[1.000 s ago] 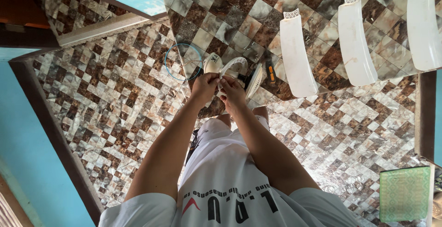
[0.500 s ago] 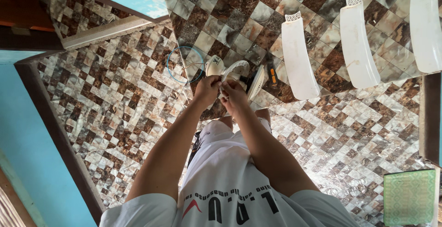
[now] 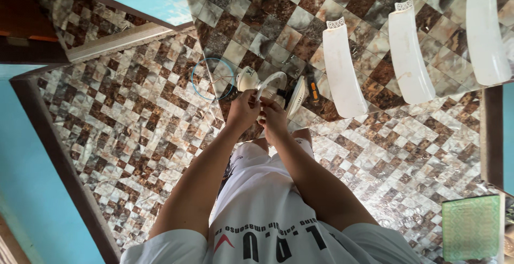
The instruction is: The person disassembles a white electric fan by removing the front grille and fan blades, then reassembles it by reattaching the blades and securing the grille. The person uses a screwdriver to loosen and tighten screws during the process.
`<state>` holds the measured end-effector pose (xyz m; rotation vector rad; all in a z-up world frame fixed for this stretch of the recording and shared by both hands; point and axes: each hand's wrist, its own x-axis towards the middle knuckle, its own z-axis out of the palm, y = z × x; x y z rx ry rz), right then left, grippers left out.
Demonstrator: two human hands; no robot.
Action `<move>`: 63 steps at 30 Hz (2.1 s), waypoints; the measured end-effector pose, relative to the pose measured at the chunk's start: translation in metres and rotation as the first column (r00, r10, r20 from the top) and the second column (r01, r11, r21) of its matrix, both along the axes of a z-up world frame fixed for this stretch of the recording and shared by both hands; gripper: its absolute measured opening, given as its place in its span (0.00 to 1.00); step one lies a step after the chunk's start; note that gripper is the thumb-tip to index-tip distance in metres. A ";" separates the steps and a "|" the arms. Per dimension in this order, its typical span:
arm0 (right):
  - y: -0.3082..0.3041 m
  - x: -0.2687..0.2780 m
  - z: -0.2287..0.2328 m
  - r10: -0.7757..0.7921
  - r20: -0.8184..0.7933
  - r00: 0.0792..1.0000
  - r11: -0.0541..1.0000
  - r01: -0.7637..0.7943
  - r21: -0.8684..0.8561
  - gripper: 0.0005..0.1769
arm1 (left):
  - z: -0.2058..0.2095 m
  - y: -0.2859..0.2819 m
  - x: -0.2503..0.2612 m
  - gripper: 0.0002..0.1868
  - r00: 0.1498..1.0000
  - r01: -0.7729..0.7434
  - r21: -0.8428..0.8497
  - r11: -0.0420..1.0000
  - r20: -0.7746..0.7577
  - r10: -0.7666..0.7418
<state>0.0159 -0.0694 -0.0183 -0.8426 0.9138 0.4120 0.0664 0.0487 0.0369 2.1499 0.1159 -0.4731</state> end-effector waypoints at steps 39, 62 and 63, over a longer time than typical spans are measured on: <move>-0.036 0.221 -0.079 0.929 -0.316 0.194 -0.223 -0.389 -0.894 0.08 | -0.003 -0.036 -0.041 0.33 0.982 -0.184 0.131 0.974 -0.026 0.189; -0.067 -0.002 0.057 -0.086 0.193 0.977 0.996 0.078 0.049 0.08 | -0.005 0.001 0.009 0.28 0.974 0.068 -0.044 0.997 -0.214 -0.076; -0.062 -0.010 0.054 -0.095 0.155 0.983 0.994 0.085 0.069 0.09 | -0.006 0.004 0.011 0.28 0.980 0.099 -0.091 0.991 -0.163 -0.113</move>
